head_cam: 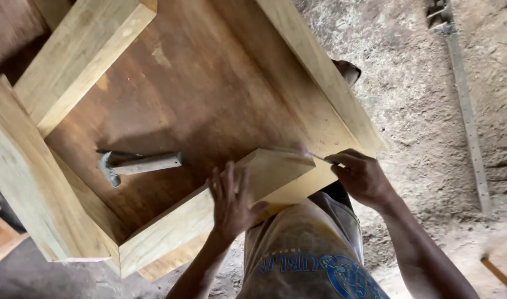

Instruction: The person applies pink wood filler to the corner joints of a wooden frame using a small knife. They then secure the assembly by hammering nails into the corners and wiping the wood surfaces with a cloth.

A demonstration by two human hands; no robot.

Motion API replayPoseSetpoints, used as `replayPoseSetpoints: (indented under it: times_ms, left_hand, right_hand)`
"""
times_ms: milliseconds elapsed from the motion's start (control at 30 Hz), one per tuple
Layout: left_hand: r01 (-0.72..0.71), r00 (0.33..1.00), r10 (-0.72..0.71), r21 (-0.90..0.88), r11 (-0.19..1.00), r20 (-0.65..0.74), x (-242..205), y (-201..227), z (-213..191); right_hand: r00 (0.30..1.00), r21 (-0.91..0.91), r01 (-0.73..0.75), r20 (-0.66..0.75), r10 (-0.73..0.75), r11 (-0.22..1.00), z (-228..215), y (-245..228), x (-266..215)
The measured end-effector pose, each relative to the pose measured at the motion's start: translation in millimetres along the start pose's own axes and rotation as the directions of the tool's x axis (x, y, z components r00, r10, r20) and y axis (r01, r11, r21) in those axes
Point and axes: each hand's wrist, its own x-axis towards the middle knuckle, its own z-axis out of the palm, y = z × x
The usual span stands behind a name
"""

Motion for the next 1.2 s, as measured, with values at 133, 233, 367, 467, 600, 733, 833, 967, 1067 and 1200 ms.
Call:
replayPoseSetpoints:
  times_ms: [133, 233, 367, 467, 600, 733, 833, 967, 1067, 1200]
  left_hand:
    - [0.05, 0.995, -0.043, 0.07, 0.996, -0.094, -14.4, -22.8, 22.2]
    - [0.06, 0.993, -0.055, 0.047, 0.997, -0.101, -18.5, -30.3, 31.4]
    - [0.093, 0.995, -0.09, 0.064, 0.994, -0.05, -18.3, -27.4, 28.8]
    - [0.086, 0.992, -0.079, 0.066, 0.994, -0.099, -10.8, -24.0, 26.4]
    - [0.087, 0.988, -0.078, 0.063, 0.994, -0.131, -6.9, -25.3, 25.8]
    - [0.095, 0.986, -0.086, 0.062, 0.993, -0.141, -8.0, -22.3, 21.9]
    - [0.082, 0.985, -0.073, 0.053, 0.995, -0.154, -5.3, -23.8, 21.8]
    - [0.109, 0.985, -0.1, 0.051, 0.993, -0.142, -6.3, -22.4, 21.9]
    - [0.106, 0.983, -0.097, 0.054, 0.993, -0.154, -7.8, -24.1, 23.5]
    - [0.097, 0.981, -0.082, 0.077, 0.992, -0.177, -12.5, -26.1, 27.4]
  right_hand:
    - [0.984, -0.044, 0.141, 0.117, -0.135, 0.989, 7.0, -6.5, 32.6]
    - [0.963, 0.011, 0.175, 0.205, -0.173, 0.985, 12.7, -10.4, 52.6]
    - [0.894, -0.028, 0.294, 0.36, -0.265, 0.955, 10.4, -20.4, 62.3]
    - [0.801, -0.187, 0.219, 0.595, -0.067, 0.958, -17.5, -26.7, 82.3]
    - [0.843, -0.225, 0.124, 0.538, 0.017, 0.966, -43.7, -35.9, 86.8]
    - [0.787, -0.069, 0.189, 0.607, -0.109, 0.98, -22.4, -34.6, 81.7]
    - [0.754, -0.14, 0.175, 0.656, -0.041, 0.975, -37.2, -20.0, 91.2]
    - [0.821, -0.084, 0.205, 0.557, -0.124, 0.975, -8.3, -28.9, 93.7]
    - [0.74, -0.105, 0.089, 0.673, 0.005, 0.99, -9.8, -26.4, 93.6]
    - [0.813, -0.042, 0.117, 0.578, -0.071, 0.992, -25.2, -12.4, 106.8]
